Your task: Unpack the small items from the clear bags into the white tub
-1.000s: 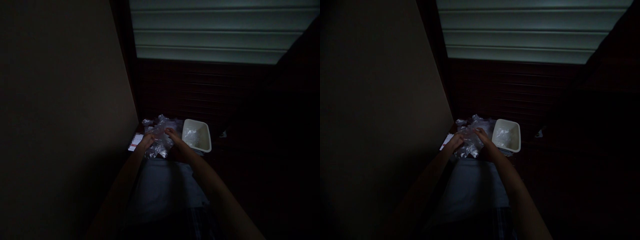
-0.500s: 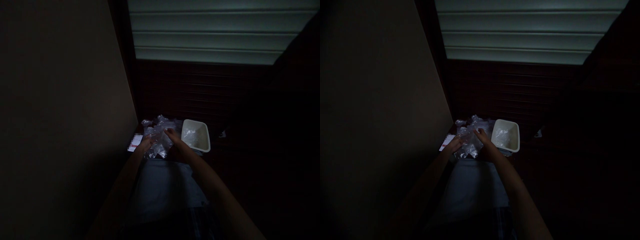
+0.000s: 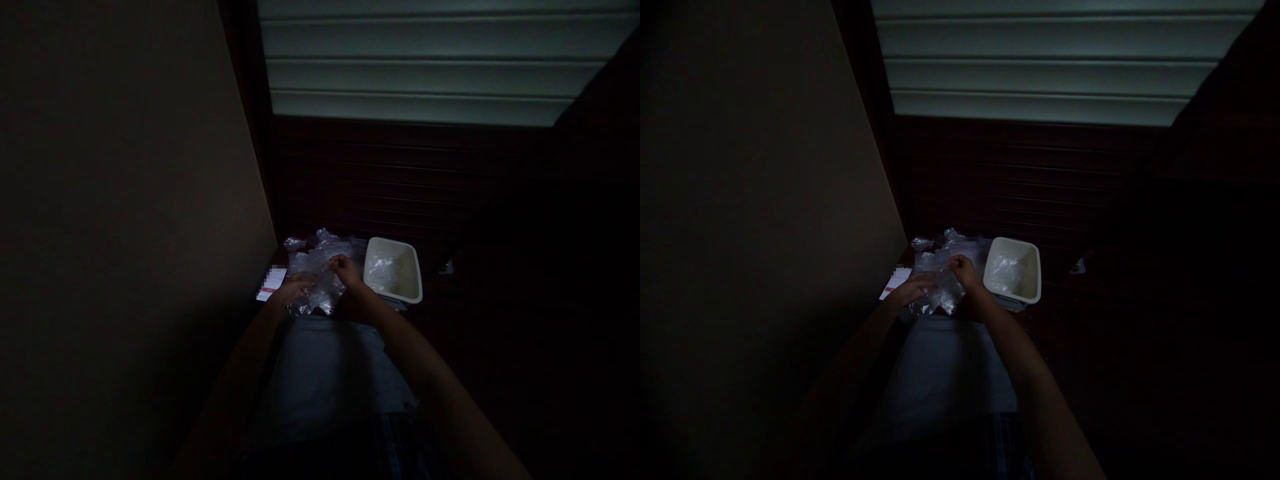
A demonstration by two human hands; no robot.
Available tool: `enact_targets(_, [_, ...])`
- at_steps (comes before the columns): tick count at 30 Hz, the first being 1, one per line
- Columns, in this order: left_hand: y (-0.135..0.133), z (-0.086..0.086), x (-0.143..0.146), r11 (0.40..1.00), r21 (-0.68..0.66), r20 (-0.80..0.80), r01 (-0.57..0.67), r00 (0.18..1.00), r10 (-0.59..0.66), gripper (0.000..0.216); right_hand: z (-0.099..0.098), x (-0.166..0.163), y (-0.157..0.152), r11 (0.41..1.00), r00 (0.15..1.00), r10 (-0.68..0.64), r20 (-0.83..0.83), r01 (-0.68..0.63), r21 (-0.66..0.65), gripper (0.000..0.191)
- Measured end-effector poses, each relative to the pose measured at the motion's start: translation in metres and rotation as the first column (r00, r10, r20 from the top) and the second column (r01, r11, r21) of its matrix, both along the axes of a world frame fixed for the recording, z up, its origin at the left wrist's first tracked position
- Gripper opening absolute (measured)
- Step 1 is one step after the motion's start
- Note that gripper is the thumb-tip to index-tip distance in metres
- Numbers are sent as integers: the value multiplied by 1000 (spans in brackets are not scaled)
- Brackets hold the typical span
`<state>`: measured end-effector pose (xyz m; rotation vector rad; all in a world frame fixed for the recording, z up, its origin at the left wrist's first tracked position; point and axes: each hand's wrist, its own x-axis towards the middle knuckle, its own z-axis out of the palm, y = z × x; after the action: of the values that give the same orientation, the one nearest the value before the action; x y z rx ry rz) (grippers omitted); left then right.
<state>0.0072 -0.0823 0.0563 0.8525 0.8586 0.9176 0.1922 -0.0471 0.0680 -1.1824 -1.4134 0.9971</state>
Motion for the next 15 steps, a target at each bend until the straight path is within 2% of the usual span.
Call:
enact_targets(3, [-3, 4, 0, 991, -81, 127, 106, 987, -95, 23, 6, 4, 0, 998, 998, -55, -8, 55, 33, 23])
enact_targets(5, [-3, 5, 2, 968, -161, 167, 190, 972, -164, 33, 9, 7, 0, 997, 998, -64, -7, 64, 52, 24])
enact_targets(7, [-2, 3, 7, 955, -217, 155, 201, 973, -169, 40, 10, 9, 1, 995, 998, -69, -10, 70, 66, 25])
enact_targets(9, [1, -1, 14, 971, -209, 98, 114, 991, -95, 35, 10, 10, 1, 995, 998, -66, -15, 67, 73, 24])
enact_targets(12, [5, -7, 21, 994, -100, 24, -50, 998, 53, 27, 10, 14, 1, 994, 999, -42, -18, 44, 100, 24])
enact_targets(15, [8, -9, 22, 981, -22, -2, -193, 981, 193, 27, 12, 23, -3, 990, 998, -60, -32, 64, 129, 24])
